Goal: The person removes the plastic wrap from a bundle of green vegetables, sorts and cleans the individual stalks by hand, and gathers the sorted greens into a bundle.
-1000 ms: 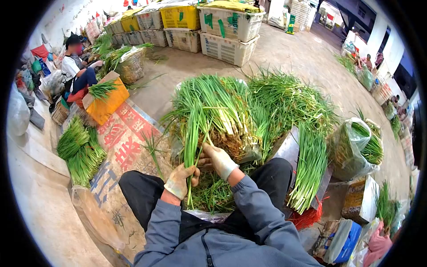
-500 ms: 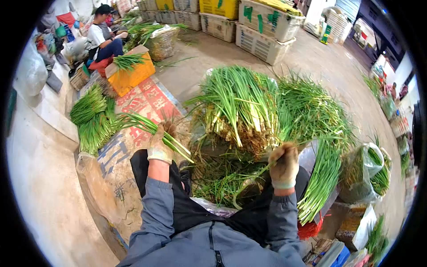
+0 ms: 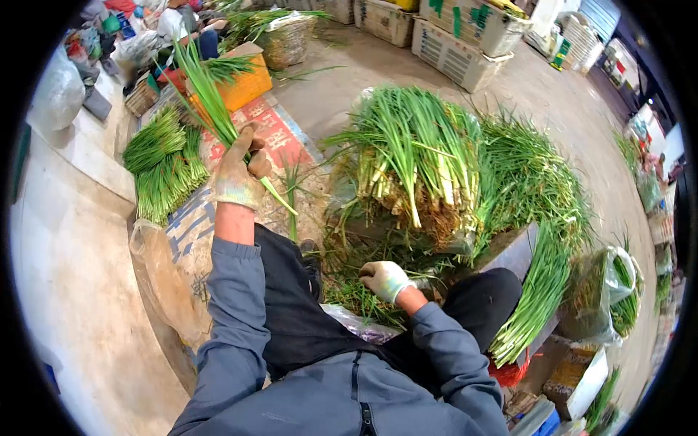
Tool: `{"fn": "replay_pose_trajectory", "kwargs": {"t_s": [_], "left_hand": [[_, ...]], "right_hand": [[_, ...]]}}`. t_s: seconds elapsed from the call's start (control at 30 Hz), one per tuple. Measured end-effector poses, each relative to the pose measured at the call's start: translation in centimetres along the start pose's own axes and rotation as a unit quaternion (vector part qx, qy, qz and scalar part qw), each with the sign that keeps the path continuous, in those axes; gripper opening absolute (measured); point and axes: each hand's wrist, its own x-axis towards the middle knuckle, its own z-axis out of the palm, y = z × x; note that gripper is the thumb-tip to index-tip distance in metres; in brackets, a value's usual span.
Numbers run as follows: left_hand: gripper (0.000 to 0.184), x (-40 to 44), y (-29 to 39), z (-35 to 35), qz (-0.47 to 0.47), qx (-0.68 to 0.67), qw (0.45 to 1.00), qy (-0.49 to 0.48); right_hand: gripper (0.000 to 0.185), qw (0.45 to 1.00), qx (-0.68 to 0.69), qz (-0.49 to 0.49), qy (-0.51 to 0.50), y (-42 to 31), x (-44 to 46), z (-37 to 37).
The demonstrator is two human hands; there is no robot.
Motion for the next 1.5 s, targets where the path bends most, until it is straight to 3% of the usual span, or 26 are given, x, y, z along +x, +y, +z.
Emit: {"fn": "replay_pose_trajectory", "kwargs": {"t_s": [0.07,0.13,0.2,0.27,0.37,0.4,0.43,0.5,0.53,0.6,0.63,0.73,0.77,0.87,0.93,0.97,1.07,1.1,1.17,1.2,1.23,1.27,1.33,1.4,1.47,1.5], "left_hand": [[0.025,0.6,2.5,-0.8,0.003,0.052,0.999,0.01],[0.021,2.1,5.6,-3.7,0.053,0.246,0.966,0.05],[0.021,4.2,6.0,-8.9,0.043,0.289,0.954,0.074],[0.022,7.0,2.6,-16.3,-0.022,0.533,0.827,0.179],[0.033,8.2,-11.0,-31.8,-0.064,0.583,0.795,0.156],[0.037,8.3,-15.2,-34.3,-0.134,0.774,0.599,0.155],[0.042,7.7,-20.6,-39.5,-0.139,0.713,0.671,0.152],[0.037,6.8,-29.0,-44.4,-0.154,0.764,0.609,0.147],[0.037,6.3,-30.2,-43.9,-0.162,0.756,0.617,0.147],[0.033,6.2,-30.0,-40.6,-0.284,0.657,0.648,0.26],[0.031,6.4,-29.2,-37.9,-0.291,0.695,0.608,0.251],[0.036,7.2,-32.1,-40.4,-0.233,0.726,0.587,0.27],[0.029,7.4,-30.2,-38.8,-0.268,0.695,0.602,0.287],[0.032,8.0,-34.2,-50.3,-0.181,0.704,0.647,0.231],[0.028,8.4,-26.1,-44.7,-0.274,0.501,0.776,0.267],[0.025,8.5,-21.1,-40.9,-0.317,0.397,0.808,0.298],[0.015,8.1,-11.8,-34.9,-0.246,0.272,0.896,0.251],[0.015,8.0,-10.2,-33.7,-0.235,0.276,0.897,0.252],[0.008,7.9,-7.2,-30.9,-0.124,0.173,0.948,0.237],[0.008,7.7,-5.6,-29.1,-0.112,0.179,0.95,0.231],[0.009,7.2,-3.8,-26.7,-0.11,0.163,0.955,0.22],[0.012,6.7,-2.2,-24.3,-0.11,0.148,0.961,0.207],[0.016,5.4,0.2,-19.5,-0.07,0.133,0.977,0.15],[0.019,4.2,1.9,-14.3,-0.043,0.116,0.981,0.15],[0.022,2.9,3.2,-10.8,-0.043,0.122,0.988,0.084],[0.022,2.5,3.6,-9.1,-0.052,0.149,0.987,0.039]], "right_hand": [[0.03,1.0,0.017,-0.001,-0.02,0.3,2.5,2.7],[0.038,0.999,-0.004,0.005,-0.047,0.3,4.4,4.6],[0.044,0.996,0.002,0.028,-0.09,2.0,6.4,7.6],[0.047,0.986,0.057,0.037,-0.151,2.2,7.5,8.5],[0.053,0.968,-0.006,0.127,-0.216,1.8,9.1,8.4],[0.056,0.957,-0.034,0.163,-0.237,2.5,9.4,8.6],[0.058,0.951,-0.047,0.174,-0.25,3.7,9.4,9.1],[0.063,0.948,-0.067,0.195,-0.244,8.4,8.8,10.8],[0.062,0.952,0.004,0.197,-0.233,7.3,8.5,9.2],[0.06,0.928,-0.001,0.268,-0.258,4.2,8.9,5.9],[0.057,0.933,-0.019,0.273,-0.233,5.8,8.3,6.9],[0.056,0.946,-0.015,0.244,-0.211,6.5,7.9,6.6],[0.056,0.947,-0.014,0.244,-0.207,6.7,8.1,6.7],[0.053,0.943,-0.034,0.26,-0.205,6.7,7.7,7.3],[0.05,0.961,0.022,0.218,-0.167,5.9,8.2,6.8],[0.049,0.96,0.007,0.216,-0.18,5.4,8.6,6.3],[0.045,0.979,0.062,0.138,-0.133,5.3,9.7,6.2],[0.045,0.981,0.099,0.115,-0.117,6.4,10.0,6.6],[0.045,0.991,0.068,0.085,-0.078,2.7,10.8,4.0],[0.044,0.996,0.054,0.053,-0.053,3.2,11.4,3.8],[0.041,0.991,0.128,0.028,-0.015,3.2,11.8,3.5],[0.037,0.996,0.085,-0.001,0.009,-0.9,11.8,0.6],[0.033,0.982,0.158,-0.053,0.091,-6.2,11.6,-2.7],[0.028,0.976,0.128,-0.096,0.151,-12.5,10.5,-6.5],[0.032,0.958,0.221,-0.1,0.157,-15.9,10.2,-7.8],[0.038,0.943,0.245,-0.16,0.161,-17.5,10.2,-8.1]]}}
